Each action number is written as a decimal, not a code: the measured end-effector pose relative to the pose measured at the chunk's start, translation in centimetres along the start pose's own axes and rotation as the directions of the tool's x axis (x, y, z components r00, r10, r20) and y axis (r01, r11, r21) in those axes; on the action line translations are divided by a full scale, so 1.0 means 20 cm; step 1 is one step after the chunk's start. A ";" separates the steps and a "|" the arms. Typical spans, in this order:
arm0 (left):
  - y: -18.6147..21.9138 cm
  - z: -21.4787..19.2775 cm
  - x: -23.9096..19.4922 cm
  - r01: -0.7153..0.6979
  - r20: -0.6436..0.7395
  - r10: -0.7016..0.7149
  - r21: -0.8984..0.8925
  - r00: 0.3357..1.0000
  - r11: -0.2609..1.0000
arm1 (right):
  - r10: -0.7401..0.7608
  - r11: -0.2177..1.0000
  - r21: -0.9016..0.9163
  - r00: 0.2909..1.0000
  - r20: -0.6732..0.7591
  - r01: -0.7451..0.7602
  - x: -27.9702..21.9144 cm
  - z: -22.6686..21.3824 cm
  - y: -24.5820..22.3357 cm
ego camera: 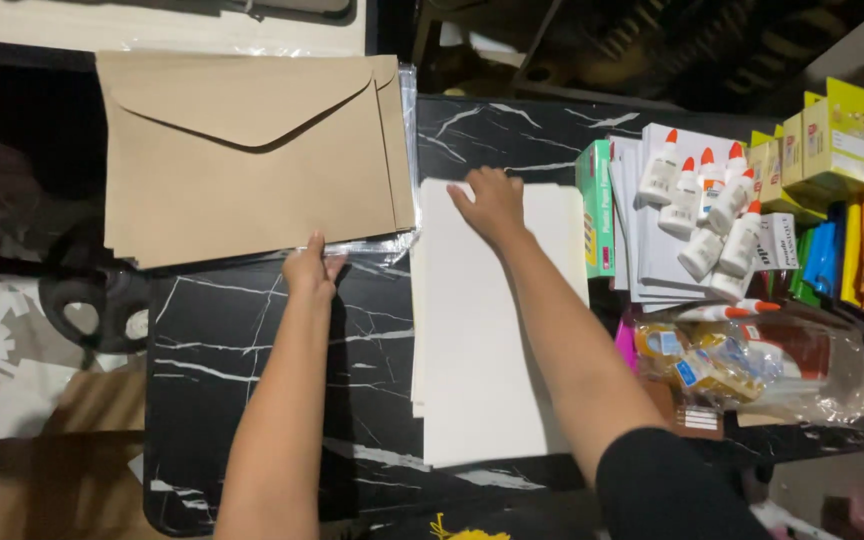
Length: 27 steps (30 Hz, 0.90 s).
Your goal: Organizing stationery supplies like folders, envelopes, and fasteners on a table.
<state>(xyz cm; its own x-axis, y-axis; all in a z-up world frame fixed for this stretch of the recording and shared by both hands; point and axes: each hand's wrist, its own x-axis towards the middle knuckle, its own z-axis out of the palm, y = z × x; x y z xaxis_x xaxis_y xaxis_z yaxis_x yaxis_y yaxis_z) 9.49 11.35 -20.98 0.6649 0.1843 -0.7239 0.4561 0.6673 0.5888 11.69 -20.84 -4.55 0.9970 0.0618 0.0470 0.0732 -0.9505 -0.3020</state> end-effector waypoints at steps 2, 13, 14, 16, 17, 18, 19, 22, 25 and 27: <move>0.02 0.01 0.00 -0.002 -0.020 0.002 -0.019 1.000 1.000 | -0.019 1.000 -0.013 0.999 -0.029 0.019 -0.06 -0.02 -0.04; 0.08 0.03 0.03 0.030 -0.009 -0.030 0.020 1.000 0.999 | 0.002 0.997 -0.071 0.998 0.067 0.002 -0.34 -0.05 -0.12; 0.08 0.02 0.02 0.034 0.003 -0.034 0.009 0.999 0.999 | 0.026 0.997 -0.069 0.992 0.127 -0.018 -0.36 -0.05 -0.13; 0.07 0.03 0.07 0.030 0.022 -0.030 -0.006 0.999 1.000 | 0.046 0.997 -0.071 0.983 0.177 -0.034 -0.35 -0.08 -0.14; 0.07 0.02 0.11 0.043 0.034 -0.045 0.051 0.998 0.998 | 0.083 0.996 -0.044 0.962 0.259 -0.074 -0.32 -0.09 -0.16; 0.07 0.01 0.16 0.055 0.045 -0.060 0.107 0.997 0.993 | 0.117 0.993 -0.022 0.933 0.340 -0.116 -0.29 -0.11 -0.18; 0.04 0.01 0.17 0.053 0.042 -0.058 0.103 0.997 0.993 | 0.112 0.994 -0.022 0.933 0.341 -0.111 -0.26 -0.09 -0.19; -0.04 0.06 0.16 0.057 0.101 -0.061 0.037 0.993 0.998 | 0.224 0.953 0.104 0.894 0.387 -0.283 -0.14 0.06 -0.15; -0.02 0.08 0.02 0.060 0.038 -0.065 0.122 0.997 0.991 | 0.303 0.638 0.624 0.892 0.337 -0.452 -0.01 0.36 -0.11; 0.08 0.08 -0.13 0.077 0.138 -0.104 0.188 0.985 0.979 | 0.394 0.405 0.808 0.879 0.269 -0.428 0.03 0.44 -0.16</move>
<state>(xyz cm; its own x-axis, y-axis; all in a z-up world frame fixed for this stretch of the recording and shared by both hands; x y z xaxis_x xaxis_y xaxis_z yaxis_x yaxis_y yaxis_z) 9.41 10.80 -17.51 0.6890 0.0122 -0.7246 0.6091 0.5321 0.5881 12.20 -15.04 -11.92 0.9122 -0.2383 -0.3334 -0.3763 -0.1654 -0.9116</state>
